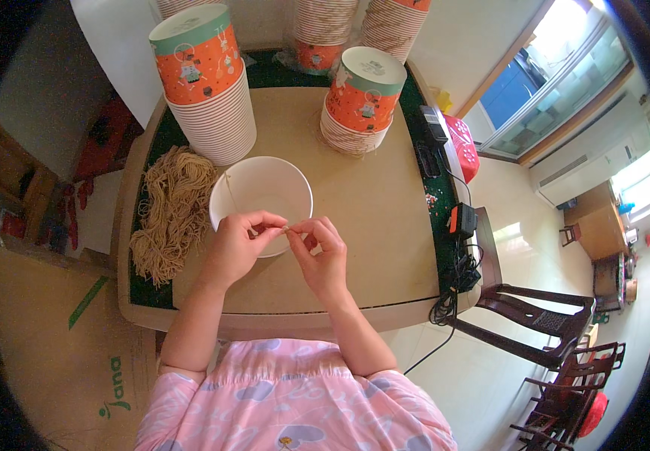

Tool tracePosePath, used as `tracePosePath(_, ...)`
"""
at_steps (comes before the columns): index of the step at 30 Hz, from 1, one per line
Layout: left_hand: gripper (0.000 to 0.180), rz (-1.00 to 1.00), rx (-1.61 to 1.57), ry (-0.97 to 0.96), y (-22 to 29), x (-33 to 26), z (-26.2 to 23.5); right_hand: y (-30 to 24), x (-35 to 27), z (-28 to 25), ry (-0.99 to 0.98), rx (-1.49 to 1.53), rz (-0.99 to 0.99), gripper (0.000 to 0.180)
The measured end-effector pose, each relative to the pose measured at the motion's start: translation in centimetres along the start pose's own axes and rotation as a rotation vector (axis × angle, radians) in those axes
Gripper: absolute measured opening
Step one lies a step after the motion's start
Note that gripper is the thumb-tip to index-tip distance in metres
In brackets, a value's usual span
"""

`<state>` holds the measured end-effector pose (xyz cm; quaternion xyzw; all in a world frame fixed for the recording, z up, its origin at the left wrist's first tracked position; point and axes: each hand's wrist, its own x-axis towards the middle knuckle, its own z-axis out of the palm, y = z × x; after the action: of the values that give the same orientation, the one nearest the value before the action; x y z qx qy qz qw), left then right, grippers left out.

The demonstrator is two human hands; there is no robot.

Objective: Secure paper cups in stacks using rubber bands.

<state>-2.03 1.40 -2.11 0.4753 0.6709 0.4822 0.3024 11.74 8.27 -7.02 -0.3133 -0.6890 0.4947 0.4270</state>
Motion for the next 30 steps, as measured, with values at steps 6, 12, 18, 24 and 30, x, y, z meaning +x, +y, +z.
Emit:
tracePosePath(6,0.012,0.080,0.061,0.020,0.0,-0.3,0.3,-0.3,0.0,0.0,0.010,-0.043,-0.023,0.005)
tracePosePath(12,0.008,0.286,0.269,0.118,-0.3,-0.4,0.9,-0.9,0.2,-0.1,0.029,-0.142,-0.047,0.005)
tracePosePath(18,0.006,0.163,0.195,0.152,-0.5,-0.5,1.0,-1.1,0.0,-0.1,0.076,-0.199,-0.059,0.014)
tracePosePath(24,0.005,0.116,0.148,0.107,-0.3,-0.6,0.8,-1.5,-0.2,0.1,0.005,-0.325,-0.221,0.017)
tracePosePath(30,0.005,0.069,0.143,0.094,0.0,-0.7,0.5,-1.3,0.0,0.1,0.022,-0.276,-0.163,0.013)
